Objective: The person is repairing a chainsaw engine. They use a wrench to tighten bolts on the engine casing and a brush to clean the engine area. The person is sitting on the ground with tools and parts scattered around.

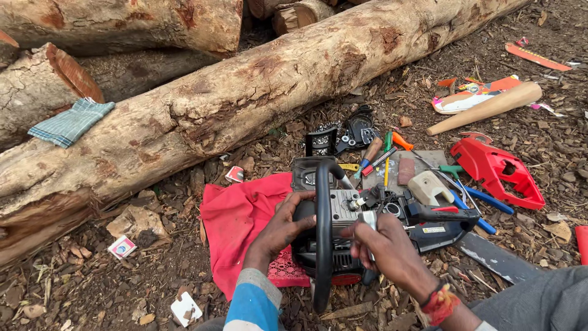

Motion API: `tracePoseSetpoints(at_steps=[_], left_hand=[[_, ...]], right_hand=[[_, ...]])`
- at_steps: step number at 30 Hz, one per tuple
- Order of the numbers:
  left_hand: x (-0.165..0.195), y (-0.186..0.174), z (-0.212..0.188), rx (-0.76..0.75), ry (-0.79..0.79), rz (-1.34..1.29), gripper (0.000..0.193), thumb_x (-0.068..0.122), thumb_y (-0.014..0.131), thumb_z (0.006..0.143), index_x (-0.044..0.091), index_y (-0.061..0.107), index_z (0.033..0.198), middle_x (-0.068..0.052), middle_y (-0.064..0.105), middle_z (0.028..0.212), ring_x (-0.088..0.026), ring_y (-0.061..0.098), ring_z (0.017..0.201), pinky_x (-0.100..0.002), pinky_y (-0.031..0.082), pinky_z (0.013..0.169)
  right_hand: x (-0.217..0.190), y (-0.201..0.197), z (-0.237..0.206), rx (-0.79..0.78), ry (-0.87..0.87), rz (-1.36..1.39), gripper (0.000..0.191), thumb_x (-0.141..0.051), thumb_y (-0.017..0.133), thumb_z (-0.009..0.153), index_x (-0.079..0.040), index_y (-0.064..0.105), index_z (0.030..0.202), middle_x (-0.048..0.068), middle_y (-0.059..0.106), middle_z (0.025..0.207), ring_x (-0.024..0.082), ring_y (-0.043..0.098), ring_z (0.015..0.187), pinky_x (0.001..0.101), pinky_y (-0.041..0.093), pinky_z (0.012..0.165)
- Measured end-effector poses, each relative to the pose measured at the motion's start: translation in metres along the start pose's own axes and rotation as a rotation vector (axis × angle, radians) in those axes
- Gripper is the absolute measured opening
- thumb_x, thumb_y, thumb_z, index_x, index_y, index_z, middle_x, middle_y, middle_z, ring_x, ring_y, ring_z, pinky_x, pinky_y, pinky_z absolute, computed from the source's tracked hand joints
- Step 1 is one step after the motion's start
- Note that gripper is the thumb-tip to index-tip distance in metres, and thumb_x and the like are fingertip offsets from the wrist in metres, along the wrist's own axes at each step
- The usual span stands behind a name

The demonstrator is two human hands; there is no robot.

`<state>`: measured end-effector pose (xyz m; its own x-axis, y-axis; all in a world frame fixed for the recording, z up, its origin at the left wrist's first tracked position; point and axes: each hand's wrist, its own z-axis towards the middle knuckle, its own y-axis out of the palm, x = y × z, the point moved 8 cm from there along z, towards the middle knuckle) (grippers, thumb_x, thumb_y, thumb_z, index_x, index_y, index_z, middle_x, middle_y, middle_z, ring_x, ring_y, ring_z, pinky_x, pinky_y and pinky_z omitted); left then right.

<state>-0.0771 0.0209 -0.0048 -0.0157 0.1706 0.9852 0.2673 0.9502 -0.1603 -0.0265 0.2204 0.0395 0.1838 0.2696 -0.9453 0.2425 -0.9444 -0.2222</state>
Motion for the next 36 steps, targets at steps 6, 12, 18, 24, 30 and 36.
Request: tracePoseSetpoints(at_steps=[6, 12, 18, 24, 30, 36], left_hand=[[0.002, 0.002, 0.000, -0.026, 0.035, 0.003, 0.064, 0.034, 0.078, 0.081, 0.021, 0.056, 0.140, -0.005, 0.053, 0.142, -0.026, 0.048, 0.139, -0.040, 0.040, 0.115], [0.005, 0.002, 0.003, -0.015, 0.013, 0.081, 0.066, 0.027, 0.077, 0.079, 0.026, 0.055, 0.141, -0.005, 0.052, 0.143, -0.025, 0.041, 0.142, -0.041, 0.033, 0.118], [-0.005, 0.001, 0.006, 0.044, -0.140, 0.108, 0.070, 0.030, 0.082, 0.077, 0.026, 0.056, 0.141, -0.006, 0.049, 0.139, -0.027, 0.045, 0.138, -0.041, 0.040, 0.118], [0.052, -0.005, 0.000, -0.022, 0.028, 0.322, 0.068, 0.030, 0.072, 0.080, 0.025, 0.052, 0.145, -0.002, 0.064, 0.140, -0.024, 0.050, 0.141, -0.046, 0.019, 0.122], [0.013, -0.012, 0.018, -0.006, 0.021, 0.218, 0.052, 0.030, 0.067, 0.083, 0.015, 0.062, 0.133, -0.004, 0.069, 0.127, -0.021, 0.063, 0.124, -0.039, 0.046, 0.109], [0.022, -0.028, 0.035, 0.373, 0.049, -0.133, 0.039, 0.034, 0.054, 0.104, 0.003, 0.072, 0.118, -0.005, 0.068, 0.088, -0.011, 0.063, 0.077, -0.028, 0.053, 0.069]], right_hand=[[0.004, -0.010, -0.011, 0.040, -0.175, 0.132, 0.042, -0.012, 0.046, 0.086, 0.010, 0.078, 0.099, 0.011, 0.071, 0.062, 0.012, 0.052, 0.042, 0.0283, 0.041, 0.037], [-0.011, -0.031, 0.009, 0.005, -0.090, 0.182, 0.044, -0.016, 0.045, 0.096, 0.010, 0.080, 0.099, 0.011, 0.068, 0.062, 0.012, 0.052, 0.044, 0.0261, 0.041, 0.041], [-0.069, -0.057, 0.012, -0.199, -0.352, -0.200, 0.031, -0.013, 0.062, 0.093, -0.003, 0.075, 0.120, 0.005, 0.079, 0.080, 0.010, 0.072, 0.068, 0.0262, 0.059, 0.063], [-0.148, -0.071, 0.011, -0.120, -0.664, -0.814, 0.018, -0.027, 0.075, 0.084, -0.015, 0.076, 0.096, 0.002, 0.076, 0.075, 0.008, 0.072, 0.069, 0.0321, 0.055, 0.058], [-0.083, -0.133, 0.064, 0.066, -0.452, -0.708, 0.022, -0.029, 0.078, 0.084, -0.007, 0.077, 0.088, 0.007, 0.069, 0.072, 0.022, 0.066, 0.063, 0.0402, 0.051, 0.058], [0.051, -0.235, 0.096, 0.510, -0.058, 0.282, 0.021, -0.025, 0.060, 0.110, -0.004, 0.063, 0.108, 0.011, 0.064, 0.084, 0.026, 0.067, 0.080, 0.0377, 0.058, 0.078]])
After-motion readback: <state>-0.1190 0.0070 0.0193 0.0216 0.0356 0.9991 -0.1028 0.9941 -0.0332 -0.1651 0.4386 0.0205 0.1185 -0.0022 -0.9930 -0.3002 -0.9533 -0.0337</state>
